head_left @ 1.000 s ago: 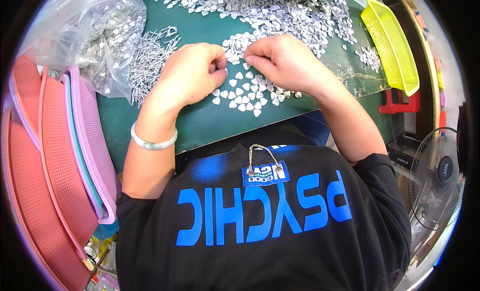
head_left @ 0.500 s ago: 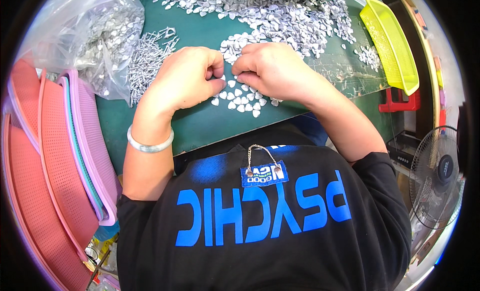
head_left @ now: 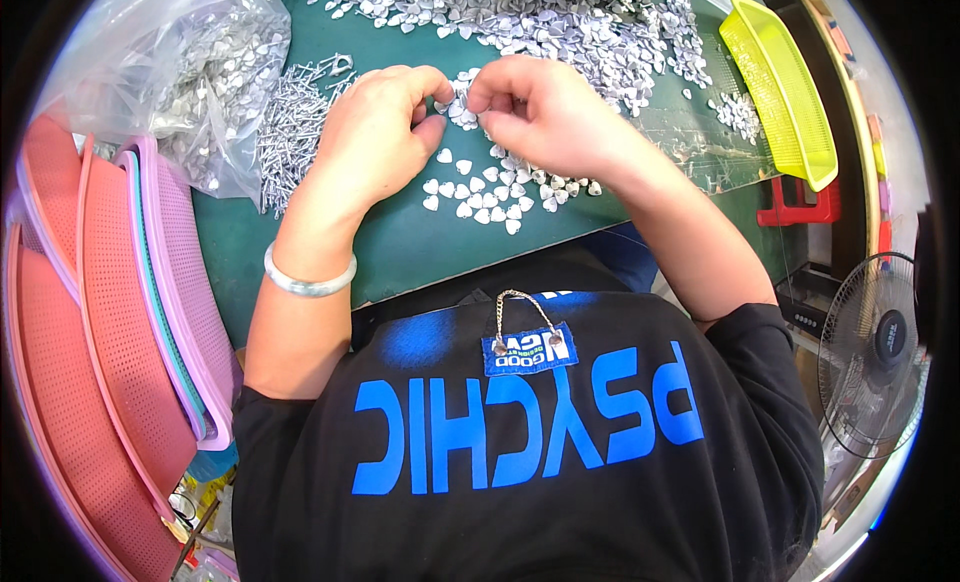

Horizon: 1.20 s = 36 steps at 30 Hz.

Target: The person sits at a green work table and repeatedly picks up small white heart-shaped pieces and silver metal pins. They insert the pins into the hearts and place the assembled items into a yellow basket on the right. The person continues this repetitive assembly process throughout the video.

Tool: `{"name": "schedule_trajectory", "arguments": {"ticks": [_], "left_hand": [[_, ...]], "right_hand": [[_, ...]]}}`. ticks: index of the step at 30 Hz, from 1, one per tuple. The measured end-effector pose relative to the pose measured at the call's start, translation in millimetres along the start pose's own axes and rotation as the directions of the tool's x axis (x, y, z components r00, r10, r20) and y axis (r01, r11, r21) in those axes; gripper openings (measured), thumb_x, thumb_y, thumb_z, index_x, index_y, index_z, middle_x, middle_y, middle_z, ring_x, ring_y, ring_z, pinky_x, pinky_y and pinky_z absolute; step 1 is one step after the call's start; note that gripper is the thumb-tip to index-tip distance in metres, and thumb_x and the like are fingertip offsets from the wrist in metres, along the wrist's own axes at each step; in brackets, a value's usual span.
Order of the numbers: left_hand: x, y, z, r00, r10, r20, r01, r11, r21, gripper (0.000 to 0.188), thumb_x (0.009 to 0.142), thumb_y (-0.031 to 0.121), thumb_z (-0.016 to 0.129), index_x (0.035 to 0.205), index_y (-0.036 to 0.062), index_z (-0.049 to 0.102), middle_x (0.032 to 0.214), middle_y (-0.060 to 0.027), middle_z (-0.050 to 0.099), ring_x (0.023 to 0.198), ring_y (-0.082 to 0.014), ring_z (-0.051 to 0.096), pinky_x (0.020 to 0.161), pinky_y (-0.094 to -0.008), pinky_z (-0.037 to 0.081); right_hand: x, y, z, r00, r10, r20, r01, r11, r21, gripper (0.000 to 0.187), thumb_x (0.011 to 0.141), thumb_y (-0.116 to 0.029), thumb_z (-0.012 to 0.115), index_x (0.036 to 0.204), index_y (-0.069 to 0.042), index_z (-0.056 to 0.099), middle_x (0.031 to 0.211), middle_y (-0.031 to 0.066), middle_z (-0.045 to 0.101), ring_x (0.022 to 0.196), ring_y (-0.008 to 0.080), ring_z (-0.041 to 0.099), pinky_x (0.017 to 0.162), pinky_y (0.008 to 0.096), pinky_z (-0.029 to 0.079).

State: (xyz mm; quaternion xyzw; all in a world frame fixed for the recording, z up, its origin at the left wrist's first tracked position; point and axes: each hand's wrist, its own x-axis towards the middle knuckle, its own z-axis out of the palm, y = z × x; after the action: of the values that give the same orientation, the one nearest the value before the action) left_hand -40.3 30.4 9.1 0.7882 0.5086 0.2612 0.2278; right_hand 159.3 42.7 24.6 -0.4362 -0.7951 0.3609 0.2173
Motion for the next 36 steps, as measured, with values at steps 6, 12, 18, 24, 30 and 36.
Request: {"name": "schedule_trajectory", "arguments": {"ticks": [6, 12, 18, 24, 30, 36], "left_hand": [[2, -3, 4, 0.998, 0.048, 0.03, -0.048, 0.999, 0.003, 0.017, 0.073, 0.009, 0.07, 0.089, 0.0084, 0.066, 0.076, -0.0082, 0.061, 0.08, -0.0286, 0.06, 0.071, -0.0402, 0.048], [1, -4, 2, 0.999, 0.001, 0.05, -0.001, 1.0, 0.001, 0.016, 0.072, 0.01, 0.071, 0.087, 0.007, 0.066, 0.076, -0.0083, 0.061, 0.079, -0.0284, 0.06, 0.071, -0.0401, 0.049], [1, -4, 2, 0.998, -0.003, 0.068, 0.005, 1.0, -0.028, 0.013, 0.073, 0.01, 0.07, 0.086, 0.0068, 0.067, 0.077, -0.0089, 0.062, 0.079, -0.0283, 0.06, 0.07, -0.0396, 0.049], [3, -12, 5, 1.0, 0.029, -0.012, -0.029, 0.998, -0.054, 0.009, 0.078, 0.011, 0.066, 0.085, 0.0055, 0.068, 0.082, -0.0121, 0.064, 0.081, -0.0306, 0.062, 0.072, -0.0402, 0.05], [0, -6, -4, 0.991, -0.09, 0.102, 0.095, 0.994, -0.052, 0.012, 0.082, 0.008, 0.066, 0.089, -0.0013, 0.068, 0.081, -0.0123, 0.064, 0.071, -0.0221, 0.062, 0.067, -0.0317, 0.048], [0, -7, -5, 0.994, -0.083, 0.067, 0.084, 0.996, -0.012, 0.015, 0.08, 0.014, 0.064, 0.087, 0.004, 0.072, 0.083, -0.0159, 0.068, 0.081, -0.0331, 0.066, 0.076, -0.0396, 0.051]], "right_hand": [[1, 3, 11, 0.983, -0.182, -0.027, 0.153, 0.887, -0.436, 0.009, 0.081, -0.014, 0.062, 0.087, -0.01, 0.067, 0.086, 0.009, 0.064, 0.081, 0.0318, 0.064, 0.071, 0.0426, 0.052], [5, 4, 8, 0.986, -0.165, -0.033, 0.142, 0.923, -0.357, 0.011, 0.081, -0.016, 0.059, 0.084, -0.008, 0.066, 0.085, 0.0105, 0.064, 0.081, 0.0322, 0.064, 0.07, 0.0427, 0.051], [-2, -11, -2, 0.979, -0.033, 0.201, 0.083, 0.966, -0.246, 0.012, 0.078, -0.016, 0.059, 0.077, -0.007, 0.068, 0.075, 0.0129, 0.067, 0.075, 0.0339, 0.065, 0.069, 0.0436, 0.052], [3, -3, -1, 0.994, -0.098, 0.054, 0.11, 0.933, -0.343, 0.013, 0.08, -0.016, 0.06, 0.08, -0.009, 0.071, 0.075, 0.0131, 0.067, 0.077, 0.0339, 0.066, 0.069, 0.0434, 0.053], [5, 0, 7, 0.987, -0.157, 0.025, 0.151, 0.875, -0.46, 0.011, 0.08, -0.015, 0.061, 0.084, -0.01, 0.071, 0.085, 0.0111, 0.068, 0.08, 0.0328, 0.066, 0.07, 0.0436, 0.053], [6, -3, 7, 0.987, -0.142, 0.079, 0.162, 0.872, -0.462, 0.011, 0.079, -0.014, 0.061, 0.085, -0.009, 0.069, 0.086, 0.0104, 0.067, 0.083, 0.0321, 0.065, 0.072, 0.0432, 0.053]]}}
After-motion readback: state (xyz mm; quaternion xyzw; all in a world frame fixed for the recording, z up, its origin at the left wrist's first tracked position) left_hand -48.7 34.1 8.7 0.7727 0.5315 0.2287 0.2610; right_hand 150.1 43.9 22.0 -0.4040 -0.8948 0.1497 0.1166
